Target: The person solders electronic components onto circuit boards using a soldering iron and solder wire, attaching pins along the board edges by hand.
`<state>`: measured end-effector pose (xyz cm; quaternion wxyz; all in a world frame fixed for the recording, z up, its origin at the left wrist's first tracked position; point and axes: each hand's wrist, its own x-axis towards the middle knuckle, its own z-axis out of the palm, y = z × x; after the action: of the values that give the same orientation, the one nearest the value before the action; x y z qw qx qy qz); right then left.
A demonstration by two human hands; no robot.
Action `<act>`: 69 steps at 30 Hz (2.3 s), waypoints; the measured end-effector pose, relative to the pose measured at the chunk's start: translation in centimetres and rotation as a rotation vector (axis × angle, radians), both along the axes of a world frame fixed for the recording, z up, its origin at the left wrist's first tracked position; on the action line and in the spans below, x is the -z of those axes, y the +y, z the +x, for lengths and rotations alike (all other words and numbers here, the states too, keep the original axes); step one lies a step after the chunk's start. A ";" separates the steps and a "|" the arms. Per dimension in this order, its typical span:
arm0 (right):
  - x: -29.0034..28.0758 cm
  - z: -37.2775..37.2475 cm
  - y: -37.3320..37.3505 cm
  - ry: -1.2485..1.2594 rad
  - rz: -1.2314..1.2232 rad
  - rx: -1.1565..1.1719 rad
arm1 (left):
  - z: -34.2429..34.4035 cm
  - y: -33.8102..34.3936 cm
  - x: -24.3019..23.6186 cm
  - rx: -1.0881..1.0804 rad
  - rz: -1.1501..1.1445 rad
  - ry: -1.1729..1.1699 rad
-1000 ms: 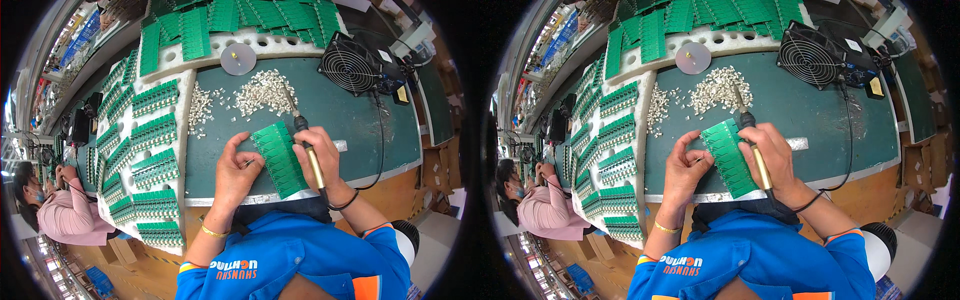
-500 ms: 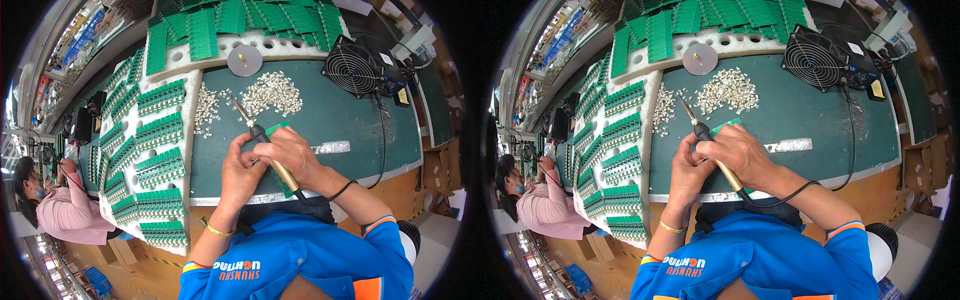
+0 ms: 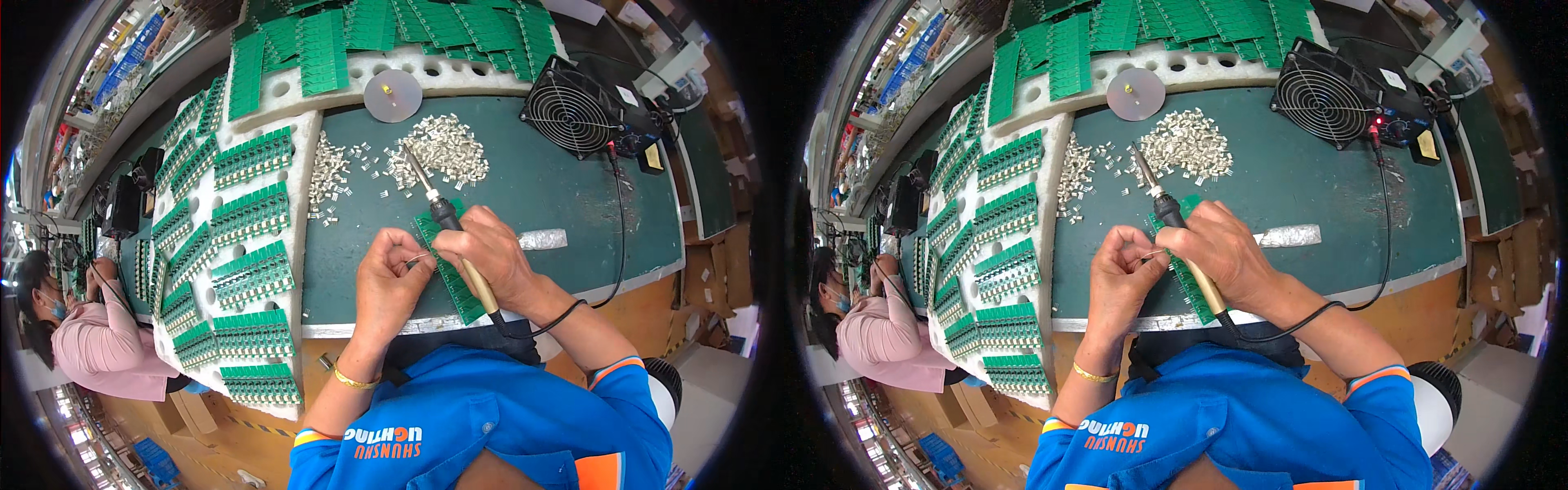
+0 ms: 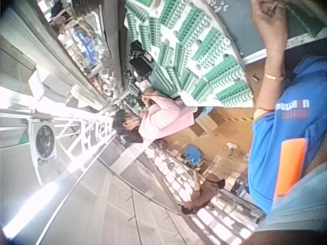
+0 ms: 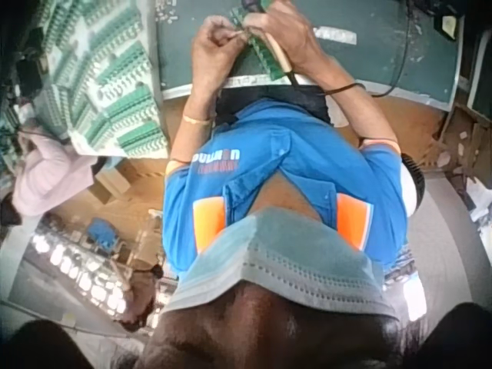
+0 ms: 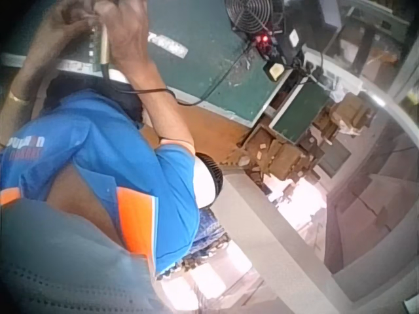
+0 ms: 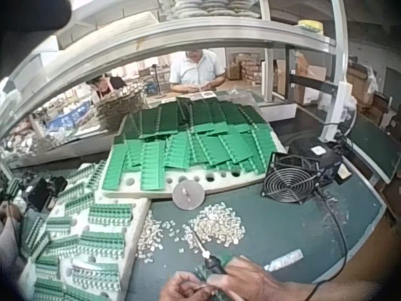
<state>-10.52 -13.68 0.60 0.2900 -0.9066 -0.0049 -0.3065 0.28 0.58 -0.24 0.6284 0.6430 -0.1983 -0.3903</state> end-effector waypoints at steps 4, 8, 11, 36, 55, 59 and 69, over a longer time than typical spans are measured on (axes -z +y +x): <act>-0.1 -0.1 0.1 -0.005 0.024 0.006 | -0.1 -0.3 0.1 0.011 -0.021 0.034; 0.0 -0.4 0.1 0.017 0.038 -0.011 | -0.2 -0.4 0.0 -0.003 -0.027 0.030; 0.2 -0.6 0.0 0.035 0.039 -0.019 | -0.3 -0.4 -0.1 -0.014 -0.011 0.021; 0.6 -7.8 0.2 -0.166 0.321 0.002 | 0.2 -0.9 -1.2 -0.028 0.176 0.072; 0.5 -7.4 0.1 -0.124 0.353 -0.024 | 0.3 -0.8 -1.2 -0.027 0.168 0.097; 0.5 -7.3 -0.1 -0.101 0.393 -0.042 | 0.3 -0.9 -1.4 -0.025 0.186 0.097; 0.6 -7.9 -0.5 -0.064 0.513 -0.038 | 0.2 -1.0 -1.6 -0.037 0.189 0.114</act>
<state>-18.39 -14.19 0.03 0.5159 -0.7931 0.0467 -0.3205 0.51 -0.40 1.38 0.5826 0.6796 -0.1126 -0.4314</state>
